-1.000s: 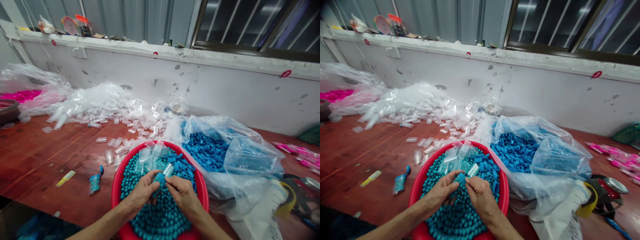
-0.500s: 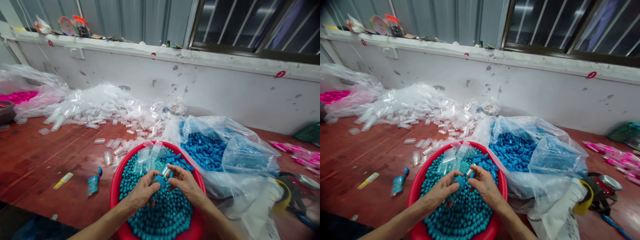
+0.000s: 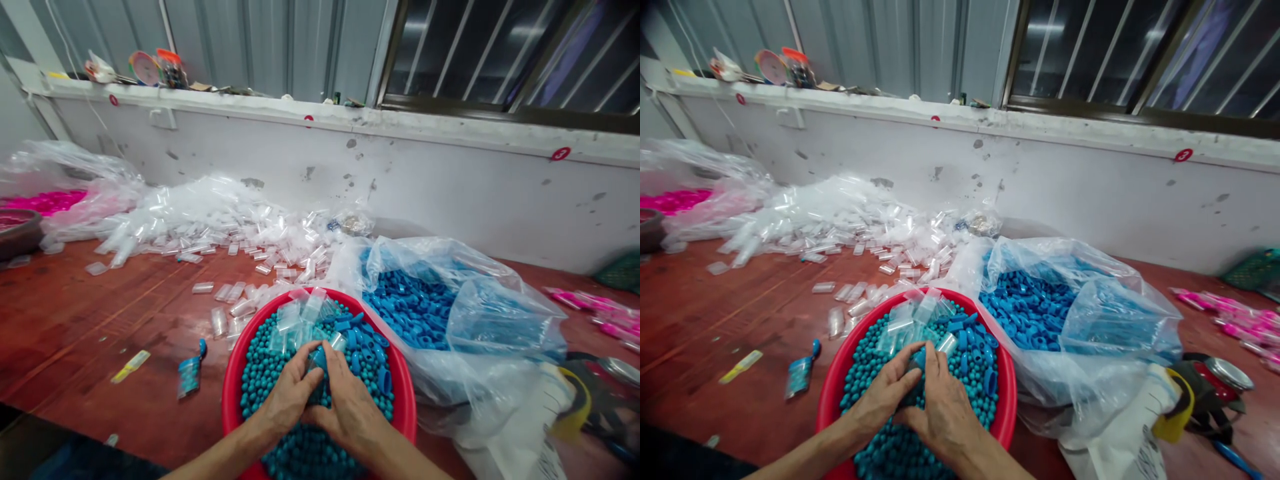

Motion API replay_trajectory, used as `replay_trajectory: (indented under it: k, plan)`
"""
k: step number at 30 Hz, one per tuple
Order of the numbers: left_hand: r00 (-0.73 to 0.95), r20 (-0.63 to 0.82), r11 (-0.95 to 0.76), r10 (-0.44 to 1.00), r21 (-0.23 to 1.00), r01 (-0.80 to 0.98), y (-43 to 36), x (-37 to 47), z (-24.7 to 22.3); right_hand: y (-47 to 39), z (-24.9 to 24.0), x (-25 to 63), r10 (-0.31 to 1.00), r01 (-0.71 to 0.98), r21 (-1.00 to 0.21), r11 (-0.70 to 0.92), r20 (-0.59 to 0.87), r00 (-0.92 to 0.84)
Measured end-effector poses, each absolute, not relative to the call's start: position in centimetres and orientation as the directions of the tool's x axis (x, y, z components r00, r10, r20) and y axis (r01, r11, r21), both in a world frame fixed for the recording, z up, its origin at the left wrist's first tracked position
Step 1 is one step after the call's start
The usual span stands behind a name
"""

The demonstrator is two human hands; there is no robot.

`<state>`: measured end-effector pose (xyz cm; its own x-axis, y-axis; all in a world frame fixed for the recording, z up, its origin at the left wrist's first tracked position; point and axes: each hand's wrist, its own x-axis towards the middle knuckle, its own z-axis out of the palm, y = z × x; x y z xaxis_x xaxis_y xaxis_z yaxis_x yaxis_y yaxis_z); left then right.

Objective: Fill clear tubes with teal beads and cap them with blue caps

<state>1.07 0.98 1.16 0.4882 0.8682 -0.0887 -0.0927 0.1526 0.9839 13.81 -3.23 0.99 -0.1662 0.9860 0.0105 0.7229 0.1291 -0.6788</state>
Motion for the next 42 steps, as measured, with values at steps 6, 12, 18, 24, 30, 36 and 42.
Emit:
replay_trajectory:
  k: [6,12,18,24,30,36,42]
  plan:
    - [0.478,-0.161,0.246,0.863,0.961,-0.122,0.1,1.6,0.7,-3.8,1.7,12.9,0.988,0.792,-0.591,0.154,0.115,-0.107]
    - [0.400,-0.210,0.256,0.892,0.965,-0.063,-0.6,2.4,1.4,-3.8,1.6,12.9,0.970,0.786,-0.576,0.225,0.211,-0.123]
    - [0.341,-0.160,0.163,0.926,0.986,0.018,-0.6,2.7,1.8,-3.8,0.9,13.0,0.974,0.791,-0.574,0.210,0.197,-0.115]
    - [0.503,-0.169,0.297,0.847,0.937,-0.185,-0.3,1.8,2.0,-4.1,1.7,14.0,0.986,0.632,-0.763,0.136,0.043,-0.160]
    - [0.488,-0.194,0.311,0.851,0.935,-0.171,-0.8,1.6,1.5,-4.8,1.7,14.1,0.971,0.703,-0.689,0.175,0.000,-0.241]
    - [0.396,-0.169,0.246,0.902,0.957,-0.151,-1.5,2.3,1.9,-4.8,1.2,12.8,0.966,0.804,-0.538,0.253,0.191,-0.177]
    - [0.392,-0.197,0.252,0.899,0.963,-0.093,-1.6,2.5,2.4,-4.9,0.8,12.2,0.953,0.764,-0.580,0.282,0.259,-0.156]
